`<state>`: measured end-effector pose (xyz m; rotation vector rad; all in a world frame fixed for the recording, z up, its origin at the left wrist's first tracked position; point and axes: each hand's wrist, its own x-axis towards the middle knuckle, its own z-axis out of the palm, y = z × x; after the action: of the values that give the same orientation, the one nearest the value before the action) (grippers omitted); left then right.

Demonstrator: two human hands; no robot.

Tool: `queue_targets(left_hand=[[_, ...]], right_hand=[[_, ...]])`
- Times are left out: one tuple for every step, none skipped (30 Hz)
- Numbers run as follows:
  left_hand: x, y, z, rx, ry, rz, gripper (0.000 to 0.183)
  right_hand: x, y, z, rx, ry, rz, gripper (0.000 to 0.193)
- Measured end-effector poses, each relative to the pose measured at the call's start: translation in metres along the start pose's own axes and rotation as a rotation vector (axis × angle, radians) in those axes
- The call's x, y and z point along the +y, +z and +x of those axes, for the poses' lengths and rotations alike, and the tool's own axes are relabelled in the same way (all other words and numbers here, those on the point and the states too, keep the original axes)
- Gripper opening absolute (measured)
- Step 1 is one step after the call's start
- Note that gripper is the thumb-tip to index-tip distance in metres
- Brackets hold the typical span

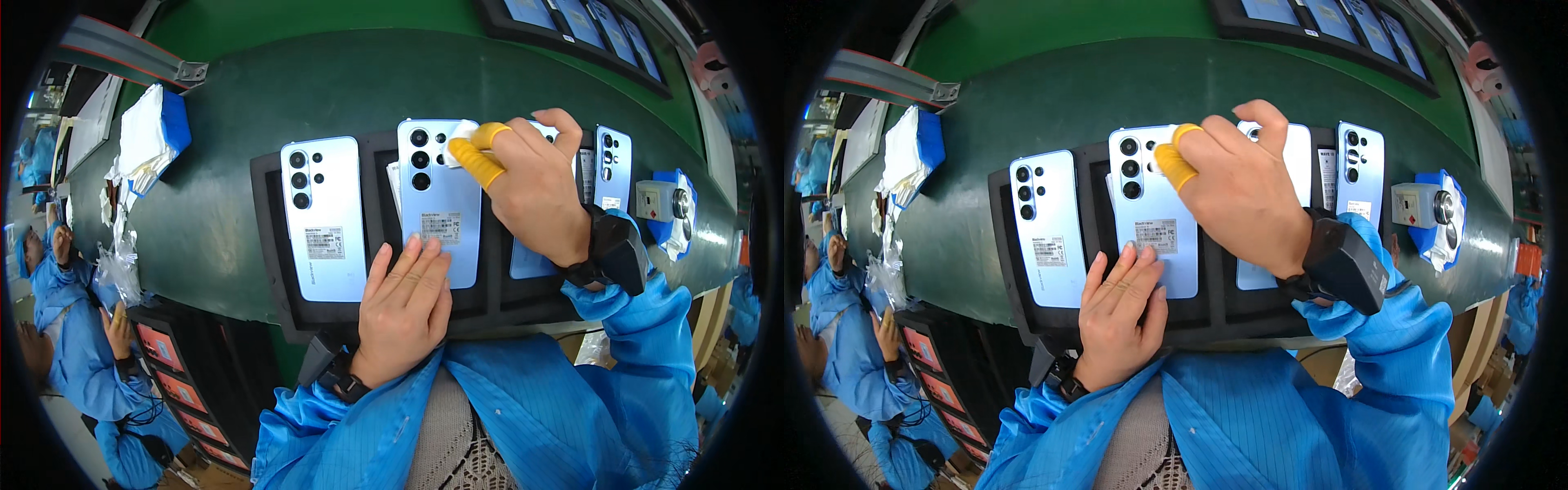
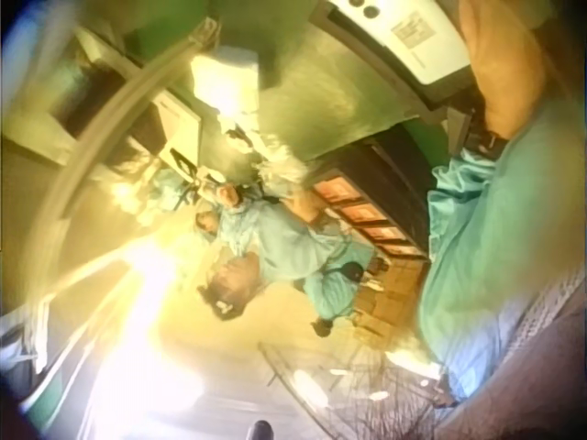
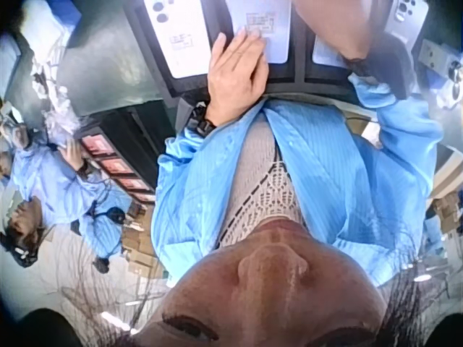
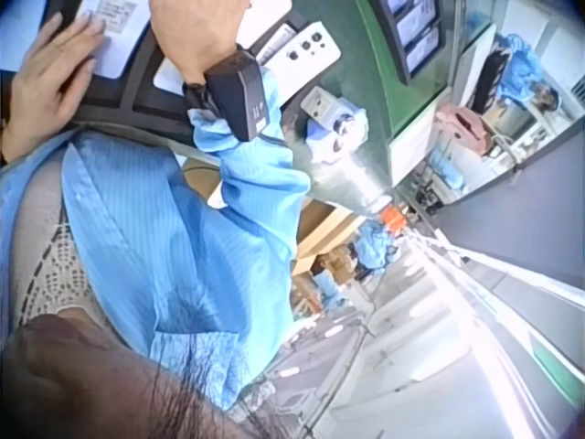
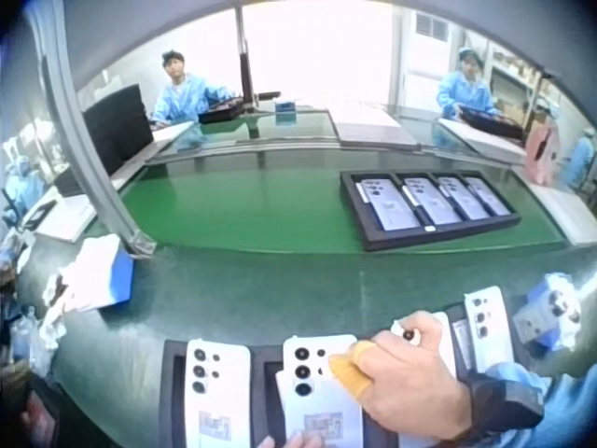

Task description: Cleaning the back panels and camera lenses of multiple smartphones on an assembly line using a cloth and liquid.

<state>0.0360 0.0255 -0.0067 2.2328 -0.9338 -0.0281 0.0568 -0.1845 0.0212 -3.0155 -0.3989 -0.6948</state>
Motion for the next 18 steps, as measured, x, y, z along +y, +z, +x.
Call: queue_targets(left_hand=[[0.000,0.000,0.000,0.003,0.000,0.000,0.028],[0.001,0.000,0.001,0.000,0.004,-0.003,0.028],[0.002,0.000,0.002,-0.001,0.003,-0.003,0.028],[0.003,0.000,0.003,-0.002,0.003,-0.003,0.028],[0.002,0.000,0.002,-0.003,-0.001,0.003,0.028],[0.002,0.000,0.001,-0.007,-0.013,0.001,0.027],[0.001,0.000,0.001,-0.011,-0.024,-0.002,0.027],[0.001,-0.001,0.001,-0.014,-0.026,-0.002,0.027],[0.001,-0.001,0.002,-0.017,-0.022,-0.003,0.027],[0.002,-0.002,0.002,-0.021,-0.018,-0.005,0.026],[0.002,-0.002,0.002,-0.022,-0.019,-0.004,0.026],[0.002,-0.001,0.002,-0.023,-0.023,-0.001,0.026],[0.002,-0.001,0.002,-0.025,-0.026,0.003,0.026],[0.001,-0.001,0.002,-0.027,-0.026,0.002,0.026],[0.001,-0.001,0.002,-0.027,-0.027,0.001,0.026],[0.001,-0.002,0.002,-0.027,-0.027,0.001,0.026],[0.001,-0.001,0.002,-0.028,-0.028,0.001,0.026],[0.001,-0.001,0.002,-0.027,-0.028,0.004,0.026]], right_hand=[[-0.002,0.002,0.004,0.001,-0.001,0.002,0.008],[-0.004,0.003,0.009,0.006,-0.037,0.060,0.008],[-0.007,0.003,0.013,0.011,-0.074,0.119,0.009],[-0.008,0.006,0.015,-0.011,-0.103,0.102,0.007],[-0.009,0.011,0.015,-0.008,-0.104,0.109,0.007],[-0.009,0.015,0.016,-0.024,-0.114,0.126,0.013],[-0.010,0.018,0.016,-0.042,-0.124,0.142,0.020],[-0.009,0.018,0.015,-0.043,-0.123,0.145,0.020],[-0.008,0.016,0.014,-0.030,-0.127,0.154,0.019],[-0.007,0.014,0.012,-0.017,-0.132,0.162,0.019],[-0.006,0.014,0.012,-0.017,-0.131,0.164,0.019],[-0.006,0.013,0.011,-0.026,-0.140,0.149,0.019],[-0.005,0.013,0.010,-0.034,-0.148,0.133,0.018],[-0.004,0.012,0.009,-0.036,-0.146,0.133,0.018],[-0.003,0.012,0.009,-0.024,-0.158,0.127,0.018],[-0.003,0.011,0.008,-0.013,-0.170,0.120,0.018],[-0.001,0.010,0.007,-0.013,-0.169,0.122,0.018],[0.000,0.009,0.006,-0.024,-0.176,0.110,0.019]])
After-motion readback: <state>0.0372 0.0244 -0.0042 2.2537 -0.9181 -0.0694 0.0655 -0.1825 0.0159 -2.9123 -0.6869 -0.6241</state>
